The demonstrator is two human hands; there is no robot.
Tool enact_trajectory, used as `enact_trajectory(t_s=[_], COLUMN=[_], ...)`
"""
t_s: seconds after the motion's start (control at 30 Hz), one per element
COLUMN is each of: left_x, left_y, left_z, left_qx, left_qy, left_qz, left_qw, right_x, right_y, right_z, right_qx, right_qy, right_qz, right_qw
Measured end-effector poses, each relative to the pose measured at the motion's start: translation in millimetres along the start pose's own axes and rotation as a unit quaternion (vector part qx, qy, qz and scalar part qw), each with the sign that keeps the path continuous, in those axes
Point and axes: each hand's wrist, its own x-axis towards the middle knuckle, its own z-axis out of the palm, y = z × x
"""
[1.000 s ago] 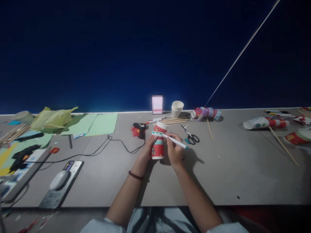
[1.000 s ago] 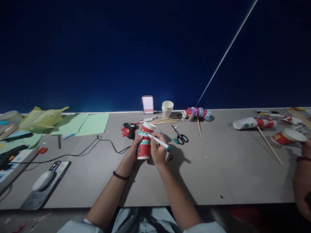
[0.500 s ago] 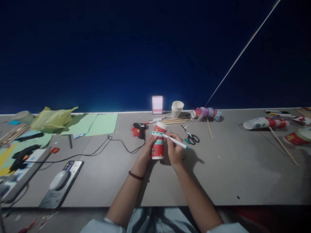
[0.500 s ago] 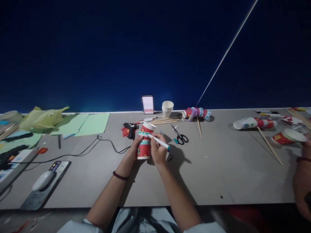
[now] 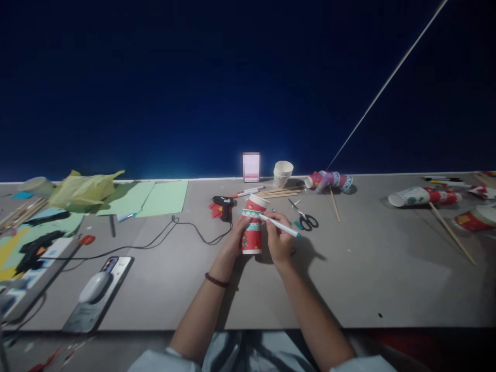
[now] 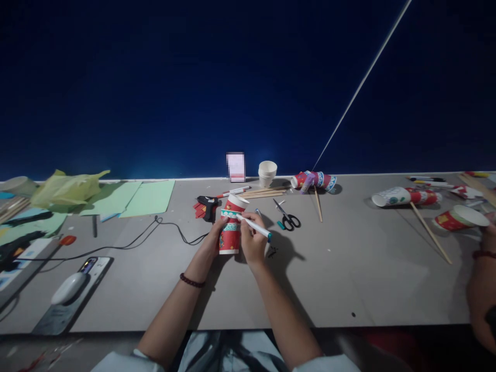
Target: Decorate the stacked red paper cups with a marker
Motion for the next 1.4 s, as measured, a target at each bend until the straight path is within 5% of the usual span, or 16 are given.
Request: enact_trajectory(t_s=[0.43, 0.77, 1.0, 1.4], left_x=[0.3, 2.0, 0.9, 5.4], left_y=[-0.6, 0.1, 0.4, -4.8], left_z=[-1.3, 0.8, 3.2, -6.0], left_qx=[0.011, 0.013, -0.05, 0.005], left_qy=[-0.001, 0.017, 0.001, -0.022], left_qz=[-0.002, 0.018, -0.034, -0.01], left_qw=[1.0, 1.0, 0.998, 1.0], right_x=[0.7, 2.0, -0.3, 1.7], right_y=[1.1, 4.4, 6.0, 1.3], right_z=[0.1, 0.1, 1.9, 0.0], right_qx=[0.018, 0.09, 0.105, 0.023], right_qy=[0.016, 0.029, 0.001, 0.004], right_qz=[0.006, 0.073, 0.075, 0.006], right_qw=[1.0, 0.993, 0.992, 1.0])
